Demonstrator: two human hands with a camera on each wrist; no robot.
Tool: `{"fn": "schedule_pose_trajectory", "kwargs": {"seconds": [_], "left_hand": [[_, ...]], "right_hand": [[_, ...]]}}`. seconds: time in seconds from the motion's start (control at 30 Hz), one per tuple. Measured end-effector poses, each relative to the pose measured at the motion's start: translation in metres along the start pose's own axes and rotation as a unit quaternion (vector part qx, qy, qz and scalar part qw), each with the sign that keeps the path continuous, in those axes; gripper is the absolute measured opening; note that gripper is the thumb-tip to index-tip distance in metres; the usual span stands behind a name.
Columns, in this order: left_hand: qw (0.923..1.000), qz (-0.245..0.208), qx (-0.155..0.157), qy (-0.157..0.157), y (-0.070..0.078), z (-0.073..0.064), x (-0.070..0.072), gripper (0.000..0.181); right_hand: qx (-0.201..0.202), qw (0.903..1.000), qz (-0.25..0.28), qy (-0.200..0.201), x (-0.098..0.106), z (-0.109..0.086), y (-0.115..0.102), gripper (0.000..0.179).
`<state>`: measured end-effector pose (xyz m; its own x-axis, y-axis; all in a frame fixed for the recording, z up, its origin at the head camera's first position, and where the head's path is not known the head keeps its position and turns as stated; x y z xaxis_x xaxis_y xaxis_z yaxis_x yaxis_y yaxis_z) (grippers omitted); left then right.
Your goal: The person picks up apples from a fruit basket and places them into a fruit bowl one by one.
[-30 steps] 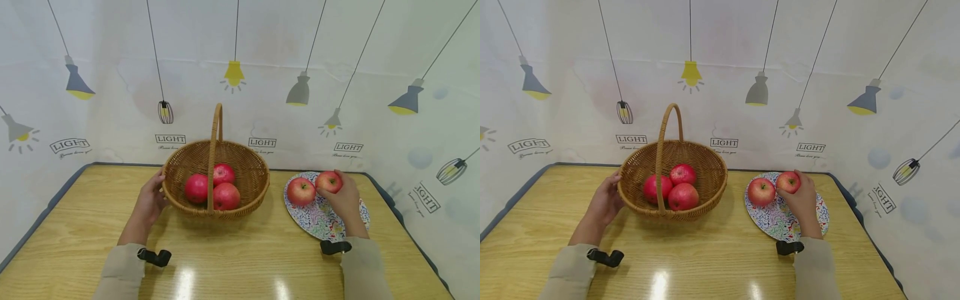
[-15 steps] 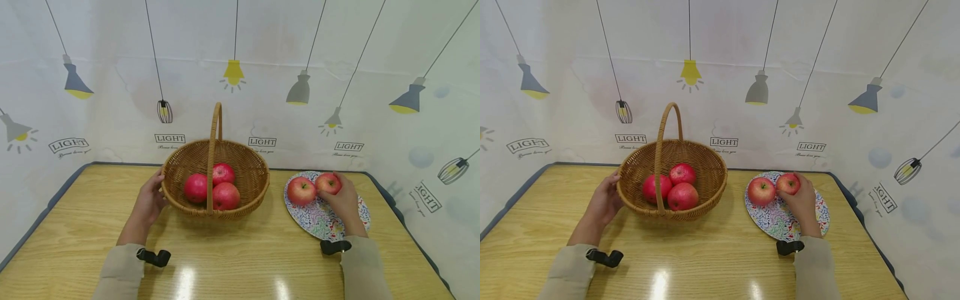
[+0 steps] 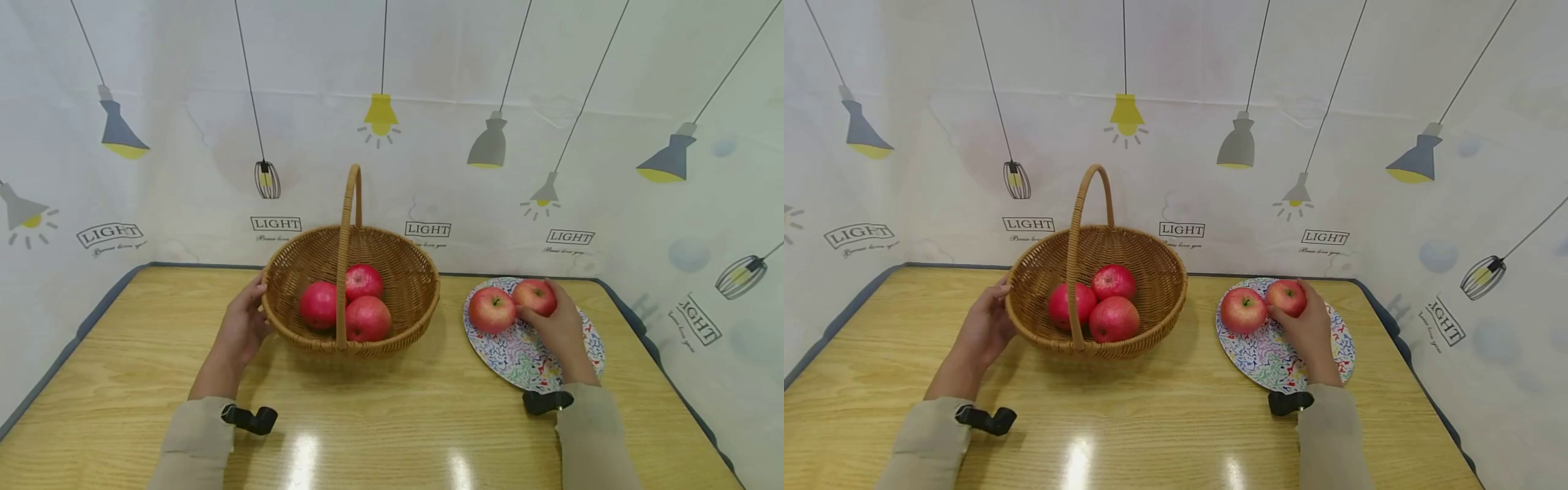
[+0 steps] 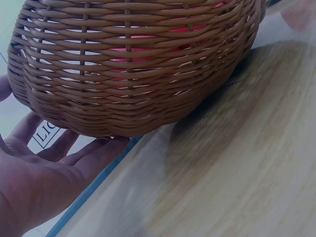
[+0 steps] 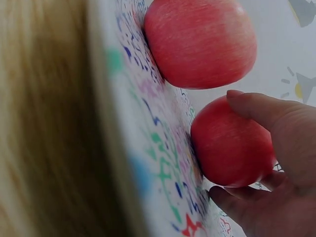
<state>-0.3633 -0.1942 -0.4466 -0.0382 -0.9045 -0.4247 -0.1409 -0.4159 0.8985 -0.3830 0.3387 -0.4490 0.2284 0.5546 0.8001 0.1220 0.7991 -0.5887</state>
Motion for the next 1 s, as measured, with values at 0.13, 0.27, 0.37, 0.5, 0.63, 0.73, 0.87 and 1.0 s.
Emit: {"fn": "schedule_pose_trajectory", "kwargs": {"seconds": [0.13,0.27,0.37,0.5,0.63,0.73,0.87,1.0], "left_hand": [[1.0,-0.003,0.001,0.002,-0.001,0.0,0.001,0.061],[1.0,-0.006,0.001,0.003,-0.001,0.0,0.002,0.061],[1.0,-0.005,0.003,0.002,-0.001,0.001,0.002,0.06],[1.0,-0.007,0.003,0.002,0.0,0.001,0.0,0.06],[0.9999,-0.013,0.002,0.004,0.0,0.001,0.0,0.06],[1.0,-0.009,0.001,0.002,0.0,0.001,0.0,0.059],[1.0,-0.004,0.0,-0.003,0.0,0.002,0.0,0.059],[1.0,-0.003,0.001,0.001,-0.001,0.002,0.002,0.06]], "right_hand": [[-0.002,0.9997,-0.008,-0.021,-0.002,0.001,0.004,0.092],[-0.005,0.9985,-0.023,-0.05,0.0,0.001,0.008,0.098],[-0.012,0.9976,-0.024,-0.065,0.002,0.0,0.012,0.101],[-0.018,0.998,-0.006,-0.061,0.003,0.0,0.011,0.1],[-0.02,0.9989,0.008,-0.041,-0.002,0.001,0.01,0.096],[-0.026,0.9992,0.011,-0.028,-0.007,0.002,0.009,0.092],[-0.031,0.9992,0.012,-0.022,-0.009,0.001,0.007,0.09],[-0.031,0.9992,0.01,-0.023,-0.009,0.001,0.004,0.09]]}}
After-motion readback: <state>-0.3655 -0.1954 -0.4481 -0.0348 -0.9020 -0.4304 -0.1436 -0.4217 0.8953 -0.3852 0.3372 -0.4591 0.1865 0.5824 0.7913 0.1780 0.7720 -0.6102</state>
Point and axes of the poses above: each hand's wrist, its own z-axis towards the middle knuckle, its own x-axis out of the back of the hand, y = z × x, the point moved 7 cm from there along z, towards the middle knuckle, and after that the axes turned 11 degrees about -z, right-handed, at the moved point
